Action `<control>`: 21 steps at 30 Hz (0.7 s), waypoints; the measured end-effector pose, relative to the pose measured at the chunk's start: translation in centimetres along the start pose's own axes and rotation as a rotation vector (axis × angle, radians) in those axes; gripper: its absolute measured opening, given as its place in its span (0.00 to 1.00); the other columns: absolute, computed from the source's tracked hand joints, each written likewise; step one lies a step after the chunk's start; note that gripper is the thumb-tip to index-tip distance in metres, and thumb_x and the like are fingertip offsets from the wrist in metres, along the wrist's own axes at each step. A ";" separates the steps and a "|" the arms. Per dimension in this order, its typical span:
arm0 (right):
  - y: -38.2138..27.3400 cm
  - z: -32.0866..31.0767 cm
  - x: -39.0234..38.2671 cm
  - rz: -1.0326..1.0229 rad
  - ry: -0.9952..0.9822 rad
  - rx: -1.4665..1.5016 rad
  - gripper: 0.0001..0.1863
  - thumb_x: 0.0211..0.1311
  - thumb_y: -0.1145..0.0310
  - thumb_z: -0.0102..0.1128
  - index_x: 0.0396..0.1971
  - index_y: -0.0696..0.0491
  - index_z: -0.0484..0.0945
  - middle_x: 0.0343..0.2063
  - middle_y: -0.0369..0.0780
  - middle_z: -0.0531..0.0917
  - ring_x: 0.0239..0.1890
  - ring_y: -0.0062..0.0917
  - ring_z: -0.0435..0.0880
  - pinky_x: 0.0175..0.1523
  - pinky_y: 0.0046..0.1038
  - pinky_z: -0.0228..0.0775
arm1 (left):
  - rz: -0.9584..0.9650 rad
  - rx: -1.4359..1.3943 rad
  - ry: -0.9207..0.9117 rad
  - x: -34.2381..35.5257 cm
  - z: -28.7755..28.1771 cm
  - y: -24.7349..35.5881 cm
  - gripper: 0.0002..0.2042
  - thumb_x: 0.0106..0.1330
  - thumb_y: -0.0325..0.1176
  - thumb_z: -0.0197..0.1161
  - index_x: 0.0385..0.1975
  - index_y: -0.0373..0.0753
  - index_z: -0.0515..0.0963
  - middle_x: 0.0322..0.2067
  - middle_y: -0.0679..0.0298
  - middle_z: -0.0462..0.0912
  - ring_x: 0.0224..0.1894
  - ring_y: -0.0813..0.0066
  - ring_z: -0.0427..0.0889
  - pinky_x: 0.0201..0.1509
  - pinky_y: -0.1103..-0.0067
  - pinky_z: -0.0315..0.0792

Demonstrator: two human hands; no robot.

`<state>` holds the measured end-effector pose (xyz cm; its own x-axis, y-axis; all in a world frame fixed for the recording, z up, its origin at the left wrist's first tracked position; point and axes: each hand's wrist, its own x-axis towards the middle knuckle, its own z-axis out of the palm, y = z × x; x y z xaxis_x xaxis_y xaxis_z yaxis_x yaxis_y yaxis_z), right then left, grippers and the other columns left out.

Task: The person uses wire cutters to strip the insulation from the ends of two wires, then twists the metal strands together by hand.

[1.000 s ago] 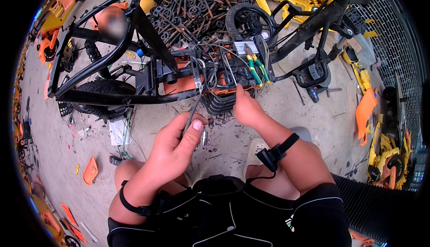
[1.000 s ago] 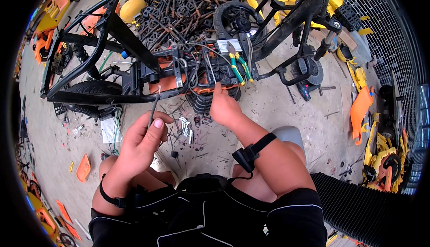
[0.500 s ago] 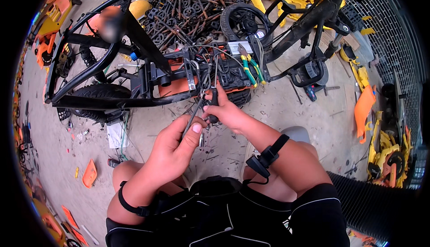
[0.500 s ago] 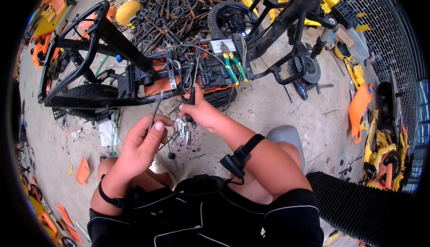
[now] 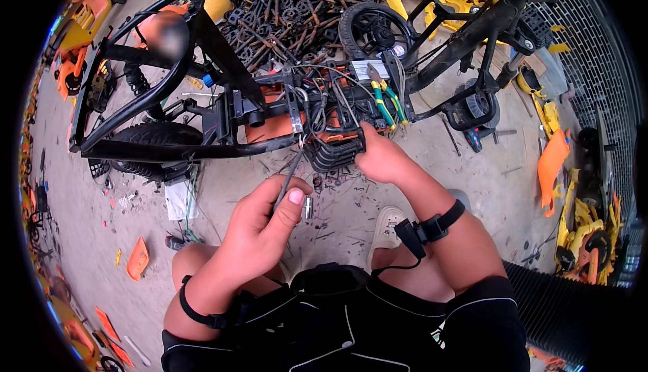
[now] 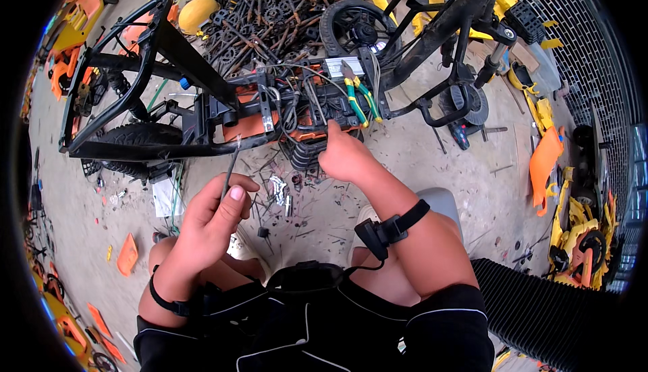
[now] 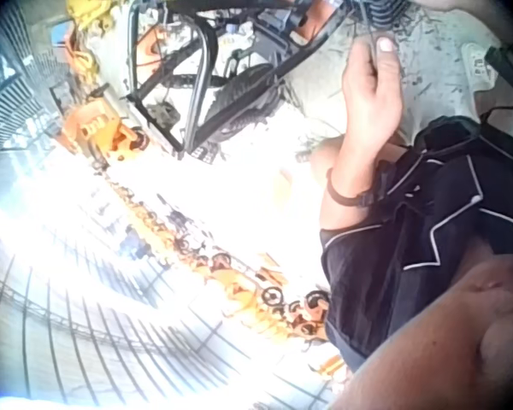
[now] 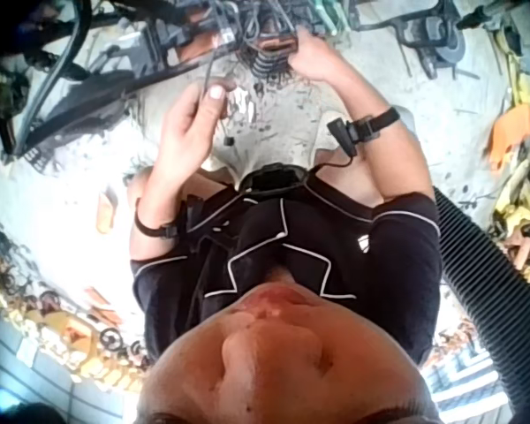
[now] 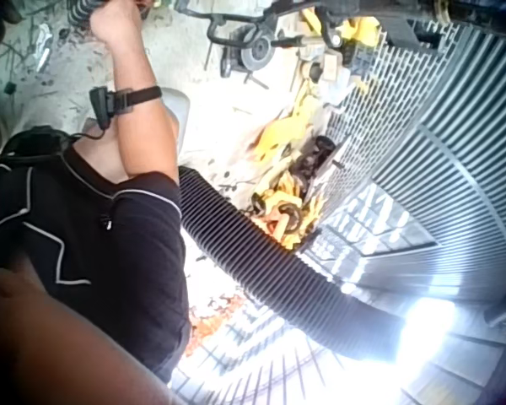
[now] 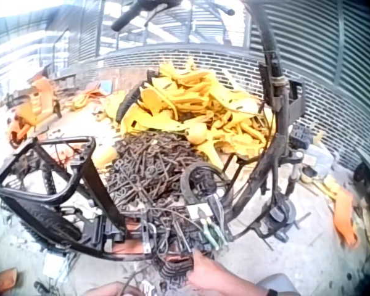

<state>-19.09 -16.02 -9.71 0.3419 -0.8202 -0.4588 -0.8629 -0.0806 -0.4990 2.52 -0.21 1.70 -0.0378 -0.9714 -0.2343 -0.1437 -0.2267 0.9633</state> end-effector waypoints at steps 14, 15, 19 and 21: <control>-1.4 -2.3 -0.3 -0.167 0.319 0.529 0.28 0.67 0.58 0.60 0.61 0.60 0.70 0.50 0.45 0.82 0.52 0.34 0.81 0.55 0.32 0.72 | 0.114 -0.147 0.030 0.2 -0.6 -0.3 0.13 0.77 0.39 0.54 0.46 0.34 0.77 0.28 0.68 0.75 0.32 0.83 0.71 0.37 0.81 0.69; -2.0 -3.6 -1.2 -0.047 0.228 0.810 0.26 0.68 0.59 0.60 0.61 0.58 0.72 0.50 0.40 0.81 0.52 0.29 0.80 0.55 0.29 0.71 | 0.183 -0.274 0.032 0.3 -0.9 -0.6 0.13 0.77 0.39 0.54 0.46 0.34 0.77 0.29 0.67 0.75 0.33 0.83 0.72 0.38 0.81 0.69; 1.4 -4.6 1.6 0.044 0.336 0.438 0.29 0.63 0.55 0.63 0.57 0.60 0.73 0.50 0.46 0.82 0.54 0.37 0.80 0.57 0.34 0.71 | 0.279 -0.255 0.123 1.9 -1.6 -0.4 0.14 0.77 0.39 0.55 0.46 0.32 0.78 0.32 0.67 0.77 0.35 0.83 0.71 0.41 0.82 0.69; 5.3 -4.6 5.6 0.154 0.388 -0.018 0.34 0.58 0.52 0.67 0.56 0.62 0.72 0.51 0.51 0.81 0.56 0.44 0.79 0.61 0.38 0.69 | 0.288 -0.255 0.138 3.9 -1.8 -1.1 0.14 0.76 0.37 0.56 0.46 0.32 0.80 0.35 0.68 0.80 0.34 0.84 0.71 0.40 0.84 0.68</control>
<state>-23.49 -23.64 -11.52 0.0455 -0.9758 -0.2141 -0.9004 0.0527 -0.4319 4.30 -3.88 -0.06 0.0944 -0.9941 0.0529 0.1039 0.0627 0.9926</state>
